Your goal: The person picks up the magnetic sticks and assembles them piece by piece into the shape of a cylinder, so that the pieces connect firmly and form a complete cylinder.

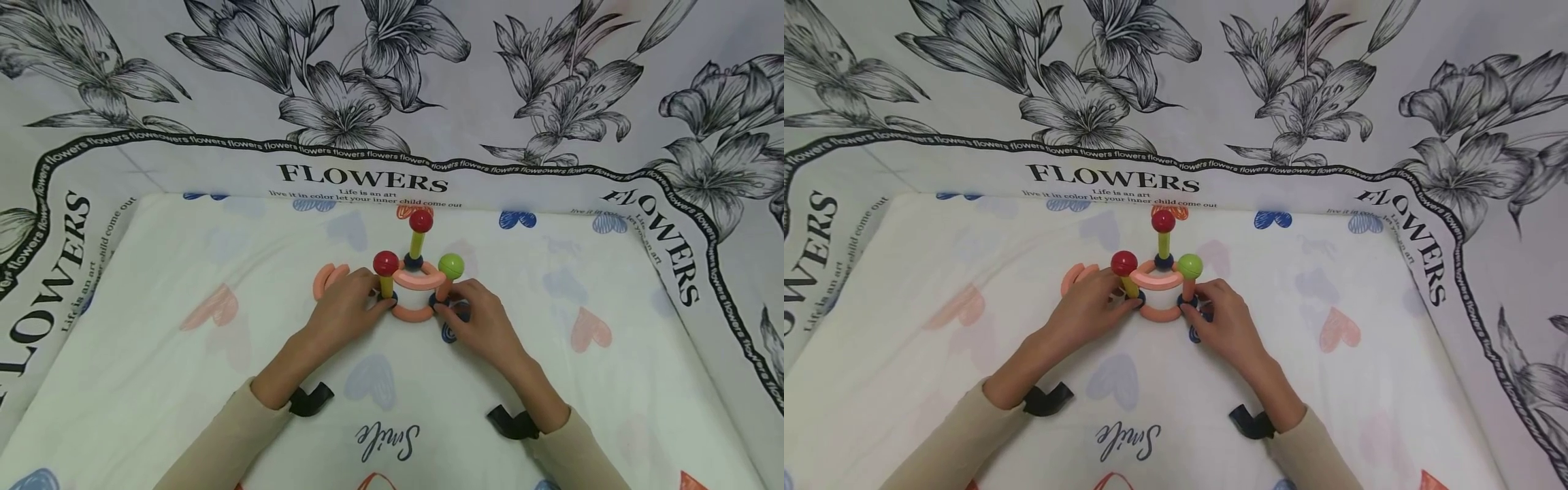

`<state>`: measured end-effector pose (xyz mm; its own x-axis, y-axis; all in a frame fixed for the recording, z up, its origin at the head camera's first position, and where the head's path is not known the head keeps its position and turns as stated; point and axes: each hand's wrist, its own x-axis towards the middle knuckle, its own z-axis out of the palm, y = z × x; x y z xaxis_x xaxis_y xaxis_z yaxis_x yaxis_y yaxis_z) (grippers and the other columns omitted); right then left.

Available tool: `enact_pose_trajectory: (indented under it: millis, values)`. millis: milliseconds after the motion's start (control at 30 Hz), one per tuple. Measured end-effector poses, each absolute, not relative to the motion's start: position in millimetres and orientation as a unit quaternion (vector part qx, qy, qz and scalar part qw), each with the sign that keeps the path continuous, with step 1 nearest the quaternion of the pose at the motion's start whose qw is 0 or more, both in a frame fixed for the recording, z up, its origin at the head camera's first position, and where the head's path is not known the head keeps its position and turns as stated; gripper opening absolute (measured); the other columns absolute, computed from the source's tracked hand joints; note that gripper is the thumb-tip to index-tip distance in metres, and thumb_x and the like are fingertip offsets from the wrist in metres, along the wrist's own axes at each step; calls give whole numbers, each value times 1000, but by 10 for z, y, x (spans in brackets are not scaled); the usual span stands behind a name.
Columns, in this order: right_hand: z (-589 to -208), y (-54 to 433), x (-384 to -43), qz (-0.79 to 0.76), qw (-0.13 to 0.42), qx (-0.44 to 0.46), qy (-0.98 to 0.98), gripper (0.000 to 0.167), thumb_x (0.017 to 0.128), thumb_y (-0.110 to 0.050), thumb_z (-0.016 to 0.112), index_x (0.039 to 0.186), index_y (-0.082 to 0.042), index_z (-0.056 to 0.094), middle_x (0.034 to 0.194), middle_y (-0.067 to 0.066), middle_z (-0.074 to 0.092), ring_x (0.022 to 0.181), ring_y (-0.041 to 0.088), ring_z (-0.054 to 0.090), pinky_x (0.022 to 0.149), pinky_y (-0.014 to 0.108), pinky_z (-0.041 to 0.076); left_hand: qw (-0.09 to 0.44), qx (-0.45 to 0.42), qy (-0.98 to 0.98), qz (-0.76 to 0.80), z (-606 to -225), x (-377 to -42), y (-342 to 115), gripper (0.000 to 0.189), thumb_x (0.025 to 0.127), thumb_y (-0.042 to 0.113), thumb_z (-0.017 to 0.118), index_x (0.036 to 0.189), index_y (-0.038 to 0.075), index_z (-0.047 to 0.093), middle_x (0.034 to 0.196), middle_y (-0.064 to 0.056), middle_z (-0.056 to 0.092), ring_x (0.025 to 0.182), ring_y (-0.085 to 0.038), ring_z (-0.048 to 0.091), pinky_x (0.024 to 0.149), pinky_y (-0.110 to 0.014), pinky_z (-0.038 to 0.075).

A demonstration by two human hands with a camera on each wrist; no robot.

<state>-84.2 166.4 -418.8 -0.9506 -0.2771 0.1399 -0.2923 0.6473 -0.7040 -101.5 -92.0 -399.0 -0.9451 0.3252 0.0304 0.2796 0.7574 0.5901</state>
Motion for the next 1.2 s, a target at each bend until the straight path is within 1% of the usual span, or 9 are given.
enact_pose_trajectory:
  millis: [200, 300, 400, 700, 967, 1200]
  values:
    - [-4164, 1681, -869, 383, -6, 164, -909, 19, 95, -13, 80, 111, -10, 70, 115, 9, 72, 105, 22, 73, 87, 36, 65, 42, 160, 934, 316, -4009, -1006, -924, 21, 94, 25, 82, 105, 7, 77, 102, -6, 72, 92, -19, 66, 81, -35, 57]
    - [-4146, 1705, -873, 386, -12, 167, -907, 19, 94, -11, 81, 110, -9, 70, 114, 10, 73, 104, 22, 74, 85, 35, 65, 41, 164, 933, 318, -4024, -1007, -903, 21, 94, 25, 82, 105, 8, 77, 103, -6, 73, 94, -19, 67, 83, -35, 58]
    - [-4148, 1721, -874, 390, -11, 166, -906, 18, 94, -11, 80, 108, -10, 70, 113, 9, 73, 104, 22, 73, 85, 35, 65, 39, 167, 934, 314, -4035, -1008, -888, 21, 94, 26, 81, 105, 8, 76, 103, -6, 72, 92, -18, 67, 81, -34, 57]
    - [-4171, 1686, -901, 408, 0, 170, -897, 21, 94, -11, 81, 112, -10, 69, 115, 9, 72, 107, 22, 74, 86, 36, 65, 26, 167, 945, 281, -4024, -1001, -896, 23, 94, 28, 81, 104, 8, 75, 97, -6, 70, 82, -16, 61, 72, -30, 51]
    - [-4191, 1670, -905, 401, 12, 174, -899, 25, 91, -6, 82, 112, -8, 69, 114, 9, 75, 108, 25, 76, 87, 38, 65, 9, 179, 945, 273, -4042, -983, -917, 24, 94, 27, 81, 104, 6, 76, 104, -6, 72, 87, -16, 67, 76, -32, 56]
    - [-4188, 1694, -925, 406, 11, 180, -896, 23, 91, -5, 82, 111, -8, 70, 112, 9, 75, 105, 24, 76, 87, 38, 65, 11, 182, 948, 262, -4031, -984, -904, 26, 95, 28, 80, 107, 5, 76, 108, -8, 72, 87, -18, 68, 74, -33, 56]
